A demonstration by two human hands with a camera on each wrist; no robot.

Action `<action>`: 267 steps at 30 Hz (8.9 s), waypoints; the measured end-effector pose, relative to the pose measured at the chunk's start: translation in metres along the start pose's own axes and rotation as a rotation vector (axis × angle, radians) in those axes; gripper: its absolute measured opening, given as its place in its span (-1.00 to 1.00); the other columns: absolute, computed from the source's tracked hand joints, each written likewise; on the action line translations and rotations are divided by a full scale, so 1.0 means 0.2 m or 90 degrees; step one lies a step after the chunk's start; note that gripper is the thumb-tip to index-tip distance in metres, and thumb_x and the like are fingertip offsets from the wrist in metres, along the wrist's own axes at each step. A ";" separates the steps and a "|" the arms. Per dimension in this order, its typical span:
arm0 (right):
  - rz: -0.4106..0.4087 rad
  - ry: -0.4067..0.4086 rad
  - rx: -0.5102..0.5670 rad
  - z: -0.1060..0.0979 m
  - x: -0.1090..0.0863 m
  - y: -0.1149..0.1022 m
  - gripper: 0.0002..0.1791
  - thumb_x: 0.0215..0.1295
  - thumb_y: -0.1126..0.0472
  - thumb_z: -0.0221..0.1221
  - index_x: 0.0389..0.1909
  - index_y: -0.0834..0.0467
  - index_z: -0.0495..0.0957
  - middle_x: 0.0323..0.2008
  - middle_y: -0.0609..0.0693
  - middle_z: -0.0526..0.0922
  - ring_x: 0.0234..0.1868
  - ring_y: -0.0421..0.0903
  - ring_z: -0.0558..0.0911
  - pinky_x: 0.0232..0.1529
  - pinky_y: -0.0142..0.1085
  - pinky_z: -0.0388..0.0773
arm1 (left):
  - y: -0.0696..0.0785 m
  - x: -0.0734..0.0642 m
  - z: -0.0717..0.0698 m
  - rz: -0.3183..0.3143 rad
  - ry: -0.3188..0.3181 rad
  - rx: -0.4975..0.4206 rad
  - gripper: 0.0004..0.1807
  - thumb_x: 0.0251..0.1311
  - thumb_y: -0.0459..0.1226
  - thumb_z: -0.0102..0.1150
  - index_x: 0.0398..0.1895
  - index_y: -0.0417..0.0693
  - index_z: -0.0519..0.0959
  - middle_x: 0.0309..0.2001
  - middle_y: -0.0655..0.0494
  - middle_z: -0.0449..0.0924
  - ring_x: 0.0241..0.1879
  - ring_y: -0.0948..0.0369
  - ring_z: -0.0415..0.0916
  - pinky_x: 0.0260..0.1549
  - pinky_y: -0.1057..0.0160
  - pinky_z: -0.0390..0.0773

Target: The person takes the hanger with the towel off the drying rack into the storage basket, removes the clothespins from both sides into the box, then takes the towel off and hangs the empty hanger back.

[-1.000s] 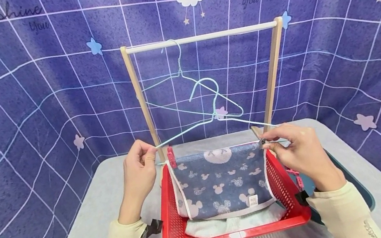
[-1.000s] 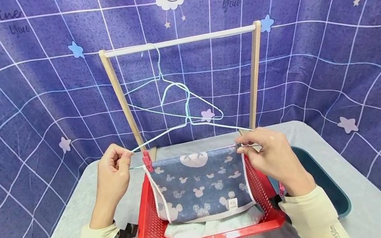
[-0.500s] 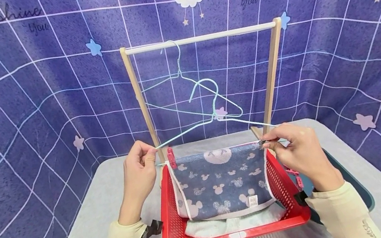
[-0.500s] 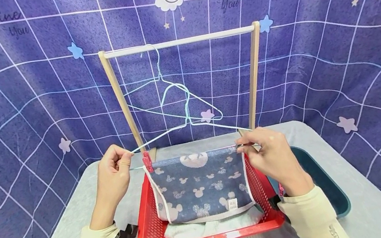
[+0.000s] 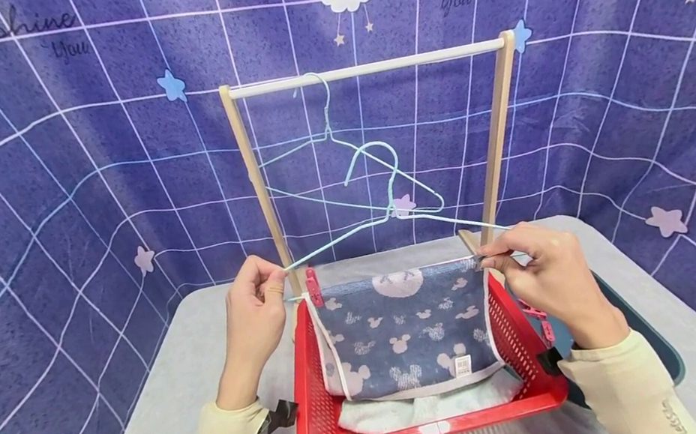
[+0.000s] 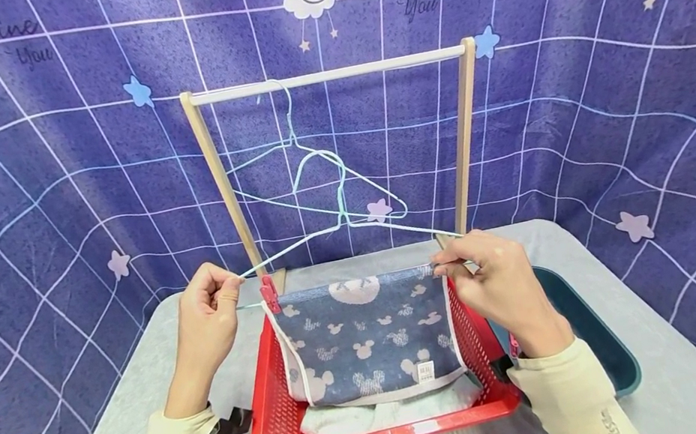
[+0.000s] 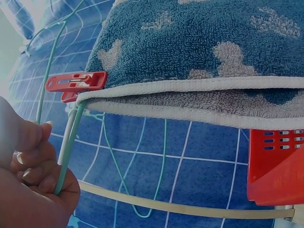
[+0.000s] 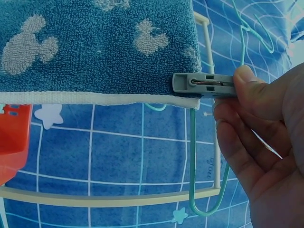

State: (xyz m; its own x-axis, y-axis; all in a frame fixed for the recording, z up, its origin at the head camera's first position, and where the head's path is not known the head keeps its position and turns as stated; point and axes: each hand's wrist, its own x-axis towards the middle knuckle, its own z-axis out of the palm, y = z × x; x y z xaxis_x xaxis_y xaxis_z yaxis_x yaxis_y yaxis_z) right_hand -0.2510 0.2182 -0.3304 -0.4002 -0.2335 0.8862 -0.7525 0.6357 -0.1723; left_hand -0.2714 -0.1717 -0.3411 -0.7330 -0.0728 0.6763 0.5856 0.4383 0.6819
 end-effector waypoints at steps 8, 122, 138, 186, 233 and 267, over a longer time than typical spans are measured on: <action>0.003 0.001 0.010 -0.01 0.00 -0.01 -0.71 -0.01 0.52 0.44 -0.38 0.05 0.80 -0.43 -0.17 0.76 -0.45 -0.35 0.58 -0.54 -0.53 0.25 | -0.01 0.00 0.00 0.002 -0.001 0.003 -0.84 0.40 -0.46 0.16 -0.37 -0.15 0.51 -0.59 0.13 0.25 -0.62 0.25 0.16 -0.63 0.31 0.16; 0.098 -0.004 0.001 -0.14 0.02 -0.02 -0.65 -0.08 0.39 0.57 -0.22 0.08 0.79 -0.42 -0.11 0.74 -0.35 -0.45 0.60 -0.47 -0.50 0.34 | 0.01 0.01 0.01 0.007 0.014 0.015 -0.83 0.38 -0.49 0.14 -0.40 -0.15 0.48 -0.60 0.13 0.22 -0.63 0.25 0.16 -0.64 0.31 0.15; 0.125 -0.015 0.013 -0.15 0.01 -0.03 -0.64 -0.09 0.38 0.57 -0.20 0.10 0.77 -0.40 -0.08 0.75 -0.33 -0.43 0.65 -0.23 -0.55 0.42 | 0.01 0.00 0.01 0.007 0.014 0.018 -0.83 0.39 -0.48 0.14 -0.39 -0.15 0.49 -0.61 0.13 0.22 -0.63 0.25 0.15 -0.64 0.31 0.14; 0.195 0.096 -0.063 -0.27 -0.09 0.10 -0.56 0.05 0.39 0.48 0.02 0.19 0.73 -0.32 0.14 0.78 -0.27 -0.68 0.59 -0.08 -0.74 0.43 | -0.01 -0.01 0.01 -0.009 0.032 0.006 -0.82 0.36 -0.50 0.17 -0.42 -0.14 0.52 -0.60 0.15 0.27 -0.62 0.27 0.18 -0.62 0.32 0.18; 0.415 -0.151 -0.186 -0.18 -0.31 0.42 -0.65 0.30 0.03 0.35 -0.06 0.20 0.62 -0.27 0.17 0.77 -0.24 0.16 0.76 -0.13 0.06 0.53 | 0.00 0.00 0.02 -0.006 0.027 0.014 -0.83 0.37 -0.47 0.16 -0.41 -0.13 0.51 -0.60 0.14 0.24 -0.61 0.27 0.17 -0.60 0.32 0.16; 0.506 -0.473 -0.175 -0.15 -0.37 0.52 -0.72 0.11 0.14 0.39 -0.30 0.26 0.61 -0.44 0.02 0.63 -0.39 -0.01 0.57 -0.36 -0.13 0.52 | 0.00 -0.01 0.01 -0.010 0.028 0.021 -0.84 0.37 -0.45 0.17 -0.39 -0.12 0.53 -0.59 0.15 0.27 -0.61 0.26 0.19 -0.60 0.31 0.19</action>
State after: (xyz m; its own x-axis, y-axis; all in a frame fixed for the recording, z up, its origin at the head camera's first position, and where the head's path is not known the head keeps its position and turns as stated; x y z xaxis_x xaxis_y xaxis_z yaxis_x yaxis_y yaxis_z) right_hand -0.2838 0.3236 -0.4015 -0.9972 -0.0122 0.0743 -0.0405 0.9188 -0.3926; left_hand -0.2701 -0.1703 -0.3421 -0.7254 -0.1192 0.6779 0.5621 0.4657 0.6835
